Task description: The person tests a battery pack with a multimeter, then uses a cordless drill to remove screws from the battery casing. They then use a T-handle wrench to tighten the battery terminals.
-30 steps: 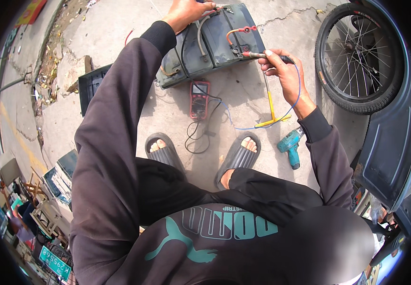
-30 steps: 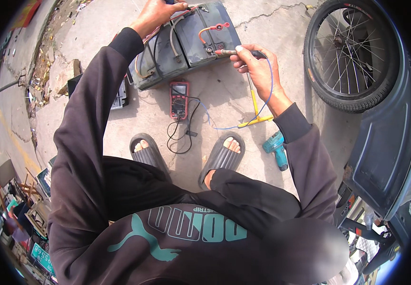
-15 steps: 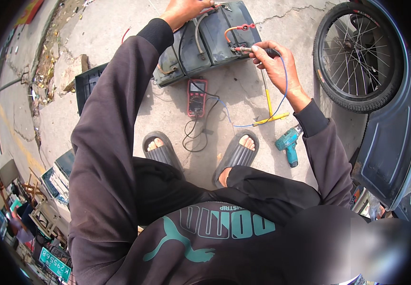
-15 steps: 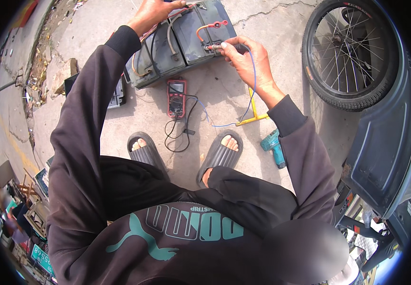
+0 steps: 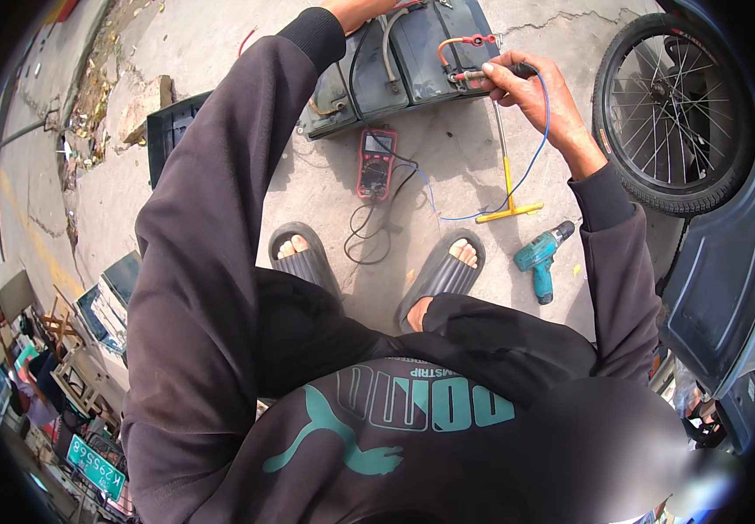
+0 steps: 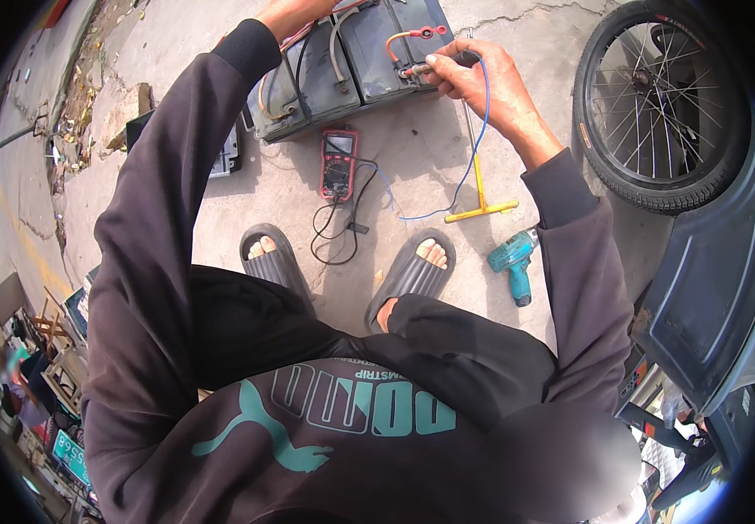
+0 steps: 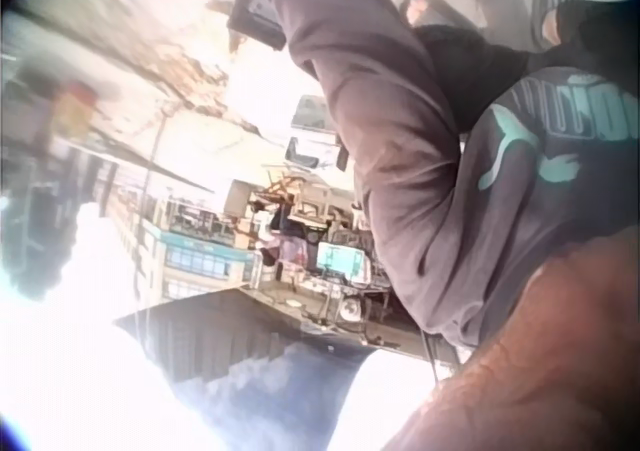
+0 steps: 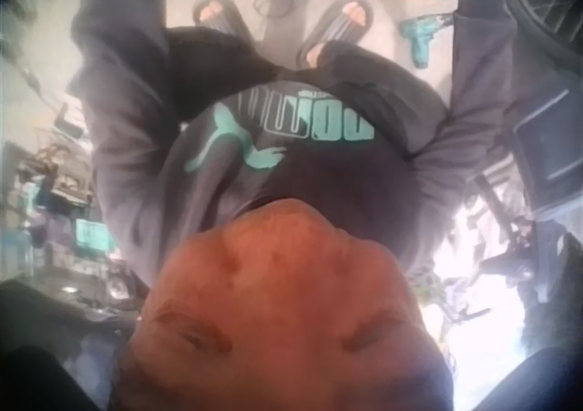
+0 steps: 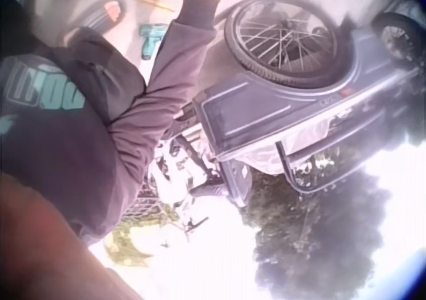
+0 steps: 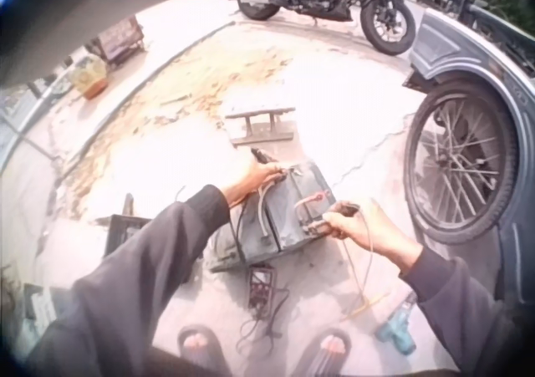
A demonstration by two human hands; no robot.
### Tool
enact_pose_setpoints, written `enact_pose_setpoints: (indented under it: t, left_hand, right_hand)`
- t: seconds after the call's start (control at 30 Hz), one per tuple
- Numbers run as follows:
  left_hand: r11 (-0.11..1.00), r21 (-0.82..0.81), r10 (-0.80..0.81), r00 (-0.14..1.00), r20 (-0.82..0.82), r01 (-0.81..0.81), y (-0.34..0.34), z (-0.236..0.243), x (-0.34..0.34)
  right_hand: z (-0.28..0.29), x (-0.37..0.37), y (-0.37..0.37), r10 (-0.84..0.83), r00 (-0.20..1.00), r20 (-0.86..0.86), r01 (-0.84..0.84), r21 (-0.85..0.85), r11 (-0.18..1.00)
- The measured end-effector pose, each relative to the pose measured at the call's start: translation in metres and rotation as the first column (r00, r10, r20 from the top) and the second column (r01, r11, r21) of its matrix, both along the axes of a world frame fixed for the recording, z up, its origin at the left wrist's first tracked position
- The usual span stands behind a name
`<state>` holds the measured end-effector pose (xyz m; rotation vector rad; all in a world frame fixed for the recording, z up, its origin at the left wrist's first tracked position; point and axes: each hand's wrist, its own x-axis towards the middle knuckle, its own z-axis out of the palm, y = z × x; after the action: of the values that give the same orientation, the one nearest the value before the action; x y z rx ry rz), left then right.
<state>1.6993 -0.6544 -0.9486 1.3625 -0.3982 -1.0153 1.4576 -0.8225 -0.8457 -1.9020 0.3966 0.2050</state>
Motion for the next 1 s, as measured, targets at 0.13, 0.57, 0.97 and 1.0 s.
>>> enact_pose_setpoints:
  t: [0.13,0.57,0.97,1.0]
  left_hand:
    - [0.983,-0.118,-0.152,0.986,-0.069,0.143,0.020,-0.013,0.018]
    - [0.940,0.306,-0.054,0.822,0.567,-0.149,0.008,0.073,-0.019]
    - [0.931,0.274,0.065,0.849,0.525,-0.240,0.006,0.072,-0.020]
    - [0.933,0.280,0.052,0.854,0.517,-0.226,0.009,0.071,-0.021]
  right_hand:
    - [0.002,0.006,0.000,0.041,0.999,-0.007,-0.041,0.039,0.998]
    - [0.005,0.004,-0.005,0.062,0.998,-0.019,-0.061,0.008,0.998]
    - [0.005,0.006,-0.003,0.061,0.998,-0.006,-0.060,0.027,0.998]
    - [0.004,0.006,-0.002,0.058,0.998,-0.002,-0.058,0.032,0.998]
